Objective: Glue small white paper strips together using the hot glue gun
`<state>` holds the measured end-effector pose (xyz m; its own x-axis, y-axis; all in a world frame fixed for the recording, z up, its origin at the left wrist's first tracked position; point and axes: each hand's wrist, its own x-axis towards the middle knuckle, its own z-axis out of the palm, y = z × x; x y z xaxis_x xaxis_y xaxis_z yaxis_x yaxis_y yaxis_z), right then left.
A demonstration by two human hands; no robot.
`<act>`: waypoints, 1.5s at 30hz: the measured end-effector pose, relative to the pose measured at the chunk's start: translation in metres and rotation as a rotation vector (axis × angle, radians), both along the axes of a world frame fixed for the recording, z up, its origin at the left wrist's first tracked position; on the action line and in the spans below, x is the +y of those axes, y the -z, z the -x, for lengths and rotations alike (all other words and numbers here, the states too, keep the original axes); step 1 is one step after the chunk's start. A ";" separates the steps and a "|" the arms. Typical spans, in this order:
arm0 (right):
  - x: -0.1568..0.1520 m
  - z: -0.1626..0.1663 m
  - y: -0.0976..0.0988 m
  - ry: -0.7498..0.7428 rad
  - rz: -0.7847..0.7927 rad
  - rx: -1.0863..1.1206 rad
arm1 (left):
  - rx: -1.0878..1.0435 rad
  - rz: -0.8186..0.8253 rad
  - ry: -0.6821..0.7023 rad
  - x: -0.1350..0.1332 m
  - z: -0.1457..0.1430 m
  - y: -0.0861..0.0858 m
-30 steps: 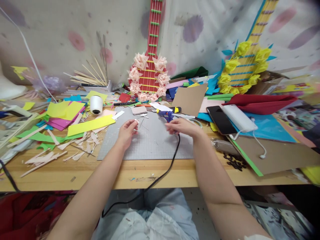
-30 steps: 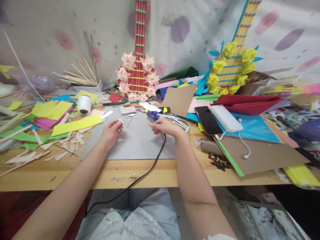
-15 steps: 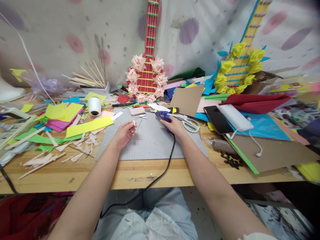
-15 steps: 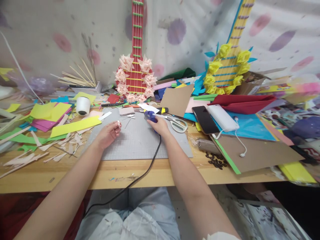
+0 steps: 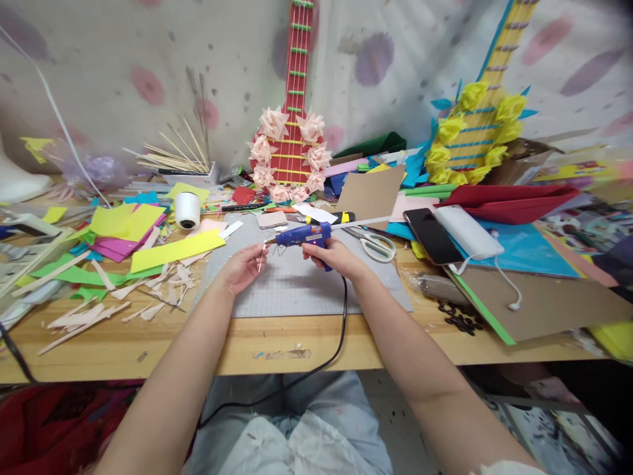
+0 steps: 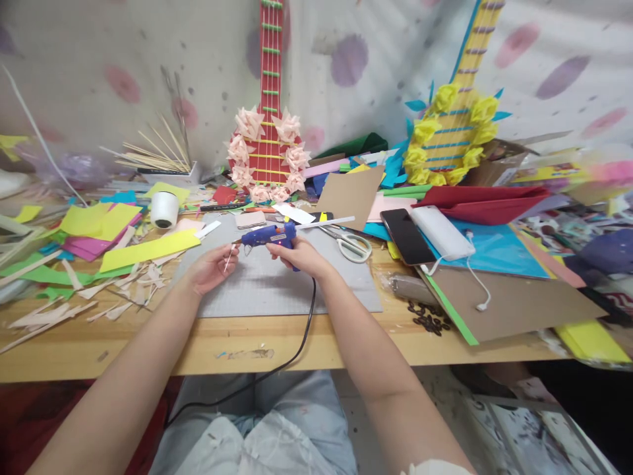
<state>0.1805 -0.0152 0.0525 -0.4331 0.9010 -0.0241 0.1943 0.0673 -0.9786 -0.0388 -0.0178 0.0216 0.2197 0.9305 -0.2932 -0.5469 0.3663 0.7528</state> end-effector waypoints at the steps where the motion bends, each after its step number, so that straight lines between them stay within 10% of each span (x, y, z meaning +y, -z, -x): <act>1: 0.001 0.000 0.001 -0.004 0.003 -0.019 | -0.007 0.005 0.000 0.000 0.000 0.000; 45: 0.004 0.000 0.005 0.000 -0.008 -0.130 | -0.013 -0.012 0.018 0.000 -0.003 -0.001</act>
